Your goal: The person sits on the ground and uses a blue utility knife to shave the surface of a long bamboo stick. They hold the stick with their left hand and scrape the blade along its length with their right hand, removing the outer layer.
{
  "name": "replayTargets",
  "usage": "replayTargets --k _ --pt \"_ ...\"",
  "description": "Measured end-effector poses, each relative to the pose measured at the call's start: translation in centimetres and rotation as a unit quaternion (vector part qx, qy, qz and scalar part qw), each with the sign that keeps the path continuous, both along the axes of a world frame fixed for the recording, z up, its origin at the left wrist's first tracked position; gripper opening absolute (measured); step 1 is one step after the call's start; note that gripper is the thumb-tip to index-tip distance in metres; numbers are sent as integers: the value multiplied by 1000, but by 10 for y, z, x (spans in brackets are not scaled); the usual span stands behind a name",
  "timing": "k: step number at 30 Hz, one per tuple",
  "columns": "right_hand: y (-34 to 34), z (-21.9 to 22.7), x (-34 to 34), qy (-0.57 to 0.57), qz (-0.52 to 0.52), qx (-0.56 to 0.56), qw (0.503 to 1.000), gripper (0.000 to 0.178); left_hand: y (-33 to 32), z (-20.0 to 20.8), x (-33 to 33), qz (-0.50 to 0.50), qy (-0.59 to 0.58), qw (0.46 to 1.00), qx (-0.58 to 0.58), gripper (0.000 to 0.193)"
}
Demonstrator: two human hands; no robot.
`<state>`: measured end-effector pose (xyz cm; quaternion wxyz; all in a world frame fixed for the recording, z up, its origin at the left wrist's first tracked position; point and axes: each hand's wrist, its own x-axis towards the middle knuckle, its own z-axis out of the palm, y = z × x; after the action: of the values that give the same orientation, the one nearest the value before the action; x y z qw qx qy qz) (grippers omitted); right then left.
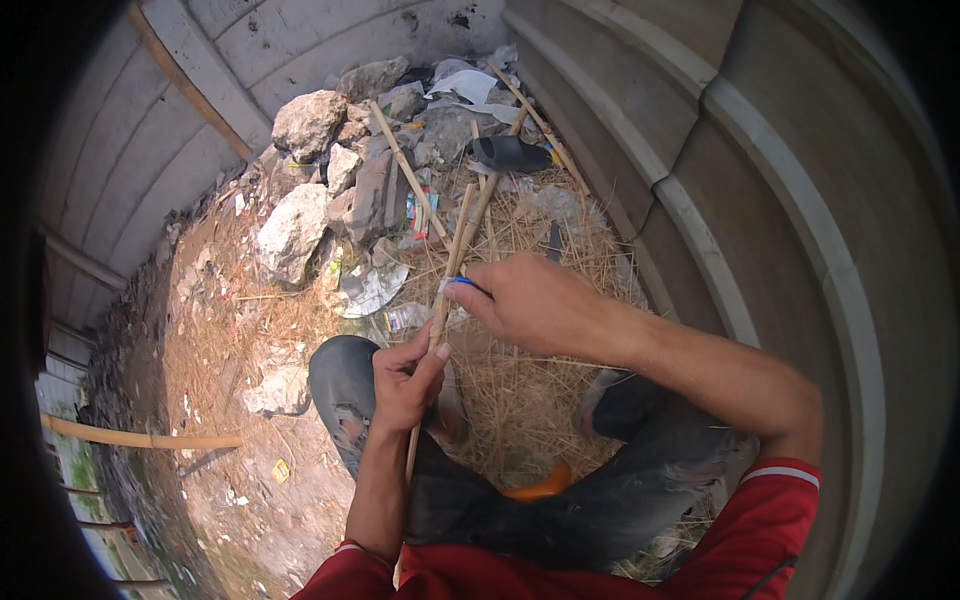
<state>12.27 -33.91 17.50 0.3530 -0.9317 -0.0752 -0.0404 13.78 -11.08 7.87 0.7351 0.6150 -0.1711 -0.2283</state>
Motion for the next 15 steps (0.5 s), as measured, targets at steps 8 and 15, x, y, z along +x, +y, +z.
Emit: replayTargets --k 8,15 --pt "1 -2 1 18 -17 -29 999 41 -2 -1 3 7 -26 1000 10 43" --pt "-10 2 12 -33 -53 -30 998 43 0 -4 0 8 -2 1000 -4 43"
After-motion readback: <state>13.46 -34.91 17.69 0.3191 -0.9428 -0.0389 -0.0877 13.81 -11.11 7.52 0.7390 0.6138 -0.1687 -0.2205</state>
